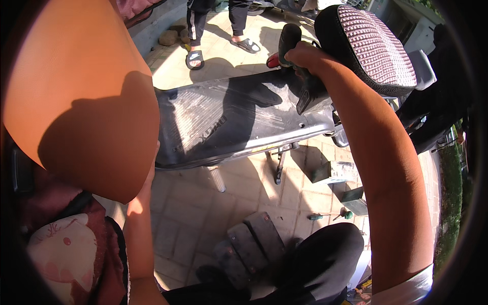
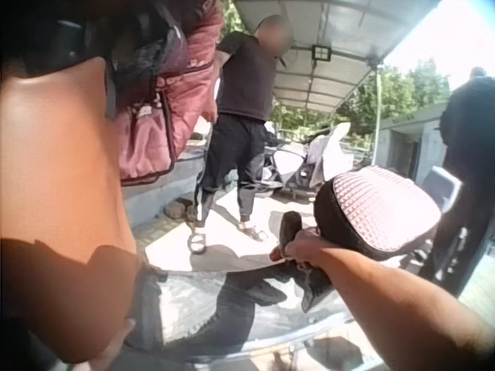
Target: The person removes the seat of an electric scooter, exposes the battery compartment, and then uses a cordless drill and a screwdriver to work on the front wheel area. The person reattaches the seat and continues adjusting components near the front wheel.
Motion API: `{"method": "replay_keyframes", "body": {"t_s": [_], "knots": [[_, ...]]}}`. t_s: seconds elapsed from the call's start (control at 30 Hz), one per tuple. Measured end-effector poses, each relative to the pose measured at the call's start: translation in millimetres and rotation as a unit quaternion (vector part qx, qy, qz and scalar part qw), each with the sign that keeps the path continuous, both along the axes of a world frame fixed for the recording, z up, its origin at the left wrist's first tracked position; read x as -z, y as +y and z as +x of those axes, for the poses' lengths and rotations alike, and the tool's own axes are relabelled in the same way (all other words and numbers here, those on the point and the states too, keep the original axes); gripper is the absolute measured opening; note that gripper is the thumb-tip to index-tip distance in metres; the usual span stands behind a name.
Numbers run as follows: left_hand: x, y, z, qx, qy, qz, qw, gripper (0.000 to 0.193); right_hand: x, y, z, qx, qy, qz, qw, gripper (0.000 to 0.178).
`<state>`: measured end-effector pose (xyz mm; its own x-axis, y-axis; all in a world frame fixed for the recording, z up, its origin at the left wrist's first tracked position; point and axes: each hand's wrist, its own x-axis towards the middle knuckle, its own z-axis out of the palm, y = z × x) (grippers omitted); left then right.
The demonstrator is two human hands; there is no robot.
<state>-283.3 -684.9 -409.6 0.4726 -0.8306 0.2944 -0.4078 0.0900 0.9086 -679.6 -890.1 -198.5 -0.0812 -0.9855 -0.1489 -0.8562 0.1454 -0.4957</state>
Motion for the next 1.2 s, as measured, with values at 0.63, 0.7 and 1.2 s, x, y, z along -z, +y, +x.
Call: {"method": "replay_keyframes", "body": {"t_s": [0.63,0.7,1.2], "knots": [[-30,4,2,-0.067,-0.376,0.082,0.921,0.062,-3,174,118,-0.412,-0.033,-0.083,0.907,0.037],[-19,-14,-16,-0.054,-0.366,0.058,0.927,0.062,15,182,133,-0.391,-0.033,-0.054,0.918,0.035],[7,-22,7,-0.043,-0.356,0.051,0.932,0.056,52,176,167,-0.450,-0.051,-0.056,0.890,0.031]]}}
